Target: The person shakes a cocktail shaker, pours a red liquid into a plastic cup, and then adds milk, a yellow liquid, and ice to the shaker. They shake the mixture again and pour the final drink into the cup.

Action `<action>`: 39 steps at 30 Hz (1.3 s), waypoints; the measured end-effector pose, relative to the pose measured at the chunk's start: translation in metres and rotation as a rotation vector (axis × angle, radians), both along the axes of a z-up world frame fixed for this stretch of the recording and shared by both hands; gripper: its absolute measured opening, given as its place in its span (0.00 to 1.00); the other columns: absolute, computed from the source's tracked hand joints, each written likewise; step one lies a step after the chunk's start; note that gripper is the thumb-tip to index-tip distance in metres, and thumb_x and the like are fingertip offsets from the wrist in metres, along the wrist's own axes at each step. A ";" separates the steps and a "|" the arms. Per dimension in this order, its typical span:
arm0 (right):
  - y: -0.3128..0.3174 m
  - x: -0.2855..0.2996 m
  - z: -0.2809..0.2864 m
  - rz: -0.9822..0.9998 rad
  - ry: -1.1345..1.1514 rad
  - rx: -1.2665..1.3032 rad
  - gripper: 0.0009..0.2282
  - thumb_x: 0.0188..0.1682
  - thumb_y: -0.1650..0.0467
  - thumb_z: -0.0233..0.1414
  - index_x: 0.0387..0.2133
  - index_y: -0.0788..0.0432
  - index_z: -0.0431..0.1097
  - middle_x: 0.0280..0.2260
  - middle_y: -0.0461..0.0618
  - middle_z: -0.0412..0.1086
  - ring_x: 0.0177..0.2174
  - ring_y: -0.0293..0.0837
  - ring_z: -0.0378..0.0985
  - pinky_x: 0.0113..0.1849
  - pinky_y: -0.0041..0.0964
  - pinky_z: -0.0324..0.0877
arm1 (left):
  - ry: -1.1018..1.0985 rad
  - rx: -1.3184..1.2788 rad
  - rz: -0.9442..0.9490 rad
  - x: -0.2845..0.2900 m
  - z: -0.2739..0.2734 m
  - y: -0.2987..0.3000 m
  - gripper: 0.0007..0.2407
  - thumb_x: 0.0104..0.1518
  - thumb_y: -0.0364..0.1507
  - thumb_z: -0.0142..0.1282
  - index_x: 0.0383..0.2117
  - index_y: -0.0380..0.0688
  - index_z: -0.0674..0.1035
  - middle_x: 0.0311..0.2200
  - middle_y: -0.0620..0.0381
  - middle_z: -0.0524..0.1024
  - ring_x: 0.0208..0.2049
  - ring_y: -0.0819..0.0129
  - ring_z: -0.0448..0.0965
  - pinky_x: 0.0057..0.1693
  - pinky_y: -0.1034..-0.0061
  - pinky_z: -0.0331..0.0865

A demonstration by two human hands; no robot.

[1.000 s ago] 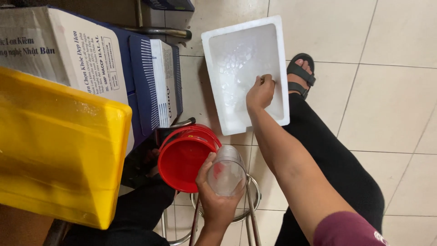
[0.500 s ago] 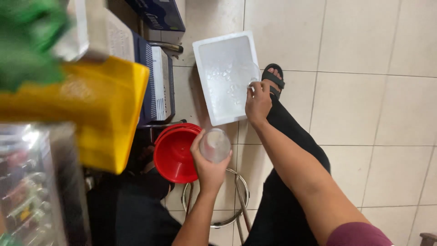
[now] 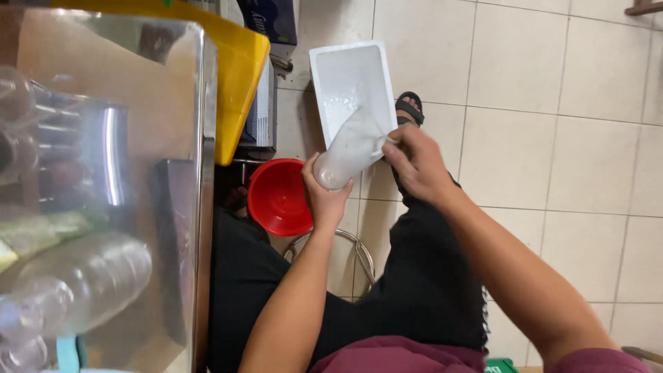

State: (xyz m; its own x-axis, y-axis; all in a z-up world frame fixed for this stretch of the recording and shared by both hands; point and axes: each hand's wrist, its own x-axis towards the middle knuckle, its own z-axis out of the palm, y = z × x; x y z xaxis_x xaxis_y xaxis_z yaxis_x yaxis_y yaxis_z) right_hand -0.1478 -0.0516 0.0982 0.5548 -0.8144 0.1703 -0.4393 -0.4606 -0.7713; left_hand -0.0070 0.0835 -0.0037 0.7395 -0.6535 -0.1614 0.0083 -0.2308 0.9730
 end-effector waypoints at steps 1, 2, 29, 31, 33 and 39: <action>0.008 0.003 0.007 0.045 -0.011 0.150 0.07 0.57 0.66 0.52 0.36 0.58 0.71 0.25 0.51 0.69 0.24 0.52 0.76 0.31 0.45 0.71 | 0.016 0.019 -0.030 -0.001 0.002 0.001 0.43 0.32 0.14 0.74 0.62 0.48 0.66 0.59 0.48 0.67 0.63 0.48 0.67 0.68 0.49 0.53; 0.015 0.005 0.014 0.089 -0.021 0.300 0.08 0.59 0.66 0.48 0.36 0.58 0.71 0.23 0.51 0.72 0.24 0.51 0.78 0.33 0.46 0.71 | 0.033 0.039 -0.061 -0.003 0.003 0.002 0.44 0.33 0.14 0.75 0.63 0.53 0.65 0.59 0.51 0.68 0.62 0.51 0.68 0.68 0.50 0.54; -0.020 0.024 -0.129 -0.500 -0.303 1.188 0.25 0.57 0.59 0.47 0.67 0.51 0.54 0.48 0.57 0.72 0.36 0.49 0.81 0.30 0.31 0.71 | 0.045 -0.047 -0.009 0.020 0.008 0.013 0.43 0.31 0.15 0.75 0.61 0.48 0.66 0.61 0.47 0.67 0.65 0.46 0.65 0.69 0.49 0.55; -0.015 0.025 -0.135 -0.460 -0.226 1.176 0.27 0.57 0.60 0.48 0.69 0.48 0.49 0.50 0.58 0.73 0.38 0.50 0.82 0.30 0.32 0.70 | 0.043 -0.033 0.002 0.023 0.010 0.018 0.43 0.31 0.16 0.76 0.61 0.48 0.66 0.61 0.48 0.67 0.65 0.48 0.65 0.69 0.51 0.55; -0.010 0.029 -0.129 -0.423 -0.154 1.159 0.30 0.57 0.61 0.49 0.72 0.46 0.45 0.51 0.58 0.74 0.39 0.52 0.84 0.31 0.33 0.70 | 0.040 -0.022 0.009 0.028 0.017 0.023 0.43 0.31 0.16 0.76 0.60 0.49 0.66 0.60 0.50 0.67 0.65 0.50 0.65 0.70 0.52 0.56; 0.026 0.049 -0.058 -0.472 -0.277 1.071 0.17 0.56 0.66 0.52 0.58 0.54 0.67 0.40 0.55 0.77 0.34 0.46 0.82 0.34 0.35 0.73 | 0.014 -0.055 0.009 0.038 0.041 0.045 0.42 0.31 0.16 0.76 0.60 0.47 0.67 0.58 0.48 0.70 0.63 0.49 0.68 0.68 0.53 0.58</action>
